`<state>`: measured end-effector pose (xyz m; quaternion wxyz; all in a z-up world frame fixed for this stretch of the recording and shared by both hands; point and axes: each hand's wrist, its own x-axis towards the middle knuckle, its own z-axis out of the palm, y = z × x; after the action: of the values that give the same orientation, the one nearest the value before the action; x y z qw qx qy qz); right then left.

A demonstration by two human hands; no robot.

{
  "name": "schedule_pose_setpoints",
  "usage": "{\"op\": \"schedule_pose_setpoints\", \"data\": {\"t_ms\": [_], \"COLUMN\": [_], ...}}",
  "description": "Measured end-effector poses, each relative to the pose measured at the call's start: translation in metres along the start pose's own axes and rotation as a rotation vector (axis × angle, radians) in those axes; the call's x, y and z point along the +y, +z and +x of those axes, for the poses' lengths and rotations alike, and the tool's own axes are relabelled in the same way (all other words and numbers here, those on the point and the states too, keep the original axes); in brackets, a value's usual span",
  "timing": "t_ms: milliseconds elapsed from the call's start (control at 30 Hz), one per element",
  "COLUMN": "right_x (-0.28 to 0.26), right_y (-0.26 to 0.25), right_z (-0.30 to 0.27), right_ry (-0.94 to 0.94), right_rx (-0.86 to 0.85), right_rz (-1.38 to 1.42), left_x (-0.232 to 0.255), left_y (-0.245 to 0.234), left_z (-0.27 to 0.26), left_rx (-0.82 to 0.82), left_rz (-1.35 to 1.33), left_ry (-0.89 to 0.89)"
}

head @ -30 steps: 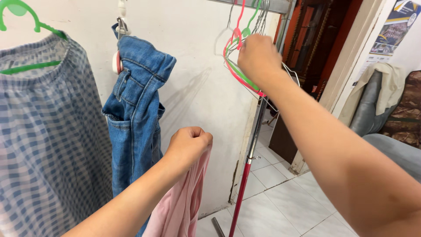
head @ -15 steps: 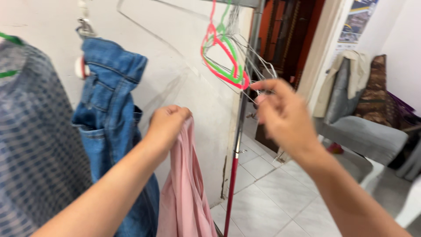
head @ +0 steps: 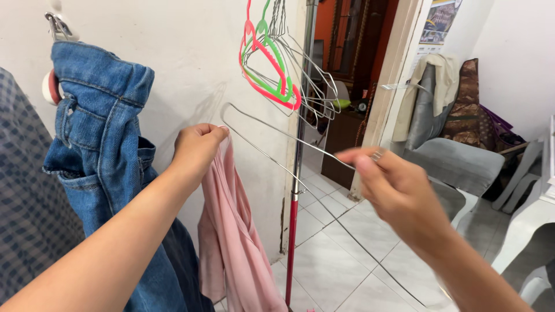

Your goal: The person takes various garments from a pink laundry basket and hangs them on a metal clothing rack using hangers. The items include jeans, checkered shorts, a pink t-shirt, a floral top, a yellow t-shirt, and black shorts.

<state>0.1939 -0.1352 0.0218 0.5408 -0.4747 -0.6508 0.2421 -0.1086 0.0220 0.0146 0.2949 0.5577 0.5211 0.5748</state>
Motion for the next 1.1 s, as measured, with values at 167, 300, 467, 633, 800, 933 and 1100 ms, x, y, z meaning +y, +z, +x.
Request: {"op": "schedule_pose_setpoints", "data": {"t_ms": [167,300,467,633,800,933,1100], "right_x": [0.033,0.048,0.048,0.044,0.038,0.03,0.045], "right_y": [-0.014,0.017,0.078,0.08,0.072,0.063,0.052], "right_z": [-0.017,-0.005,0.004,0.015,0.014,0.012,0.005], "right_ry": [0.178,0.026,0.015,-0.027,0.068,0.413,0.642], "right_rx": [-0.061,-0.188,-0.232,-0.038,-0.075,-0.364,-0.623], "right_rz": [0.049,-0.028,0.032,0.251,0.338,0.617,0.778], "left_x": [-0.003,0.011,0.039,0.042,0.031,0.03,0.024], "left_y": [0.002,0.013,0.035,0.018,0.003,-0.001,0.002], "left_z": [0.0,-0.009,-0.031,-0.035,-0.032,-0.027,-0.023], "left_rx": [0.06,-0.16,-0.521,-0.416,-0.279,-0.554,-0.623], "left_rz": [0.144,0.214,0.116,0.245,0.725,0.541,0.328], "left_ry": [0.05,0.282,0.433,0.555,1.045,0.495,0.333]}}
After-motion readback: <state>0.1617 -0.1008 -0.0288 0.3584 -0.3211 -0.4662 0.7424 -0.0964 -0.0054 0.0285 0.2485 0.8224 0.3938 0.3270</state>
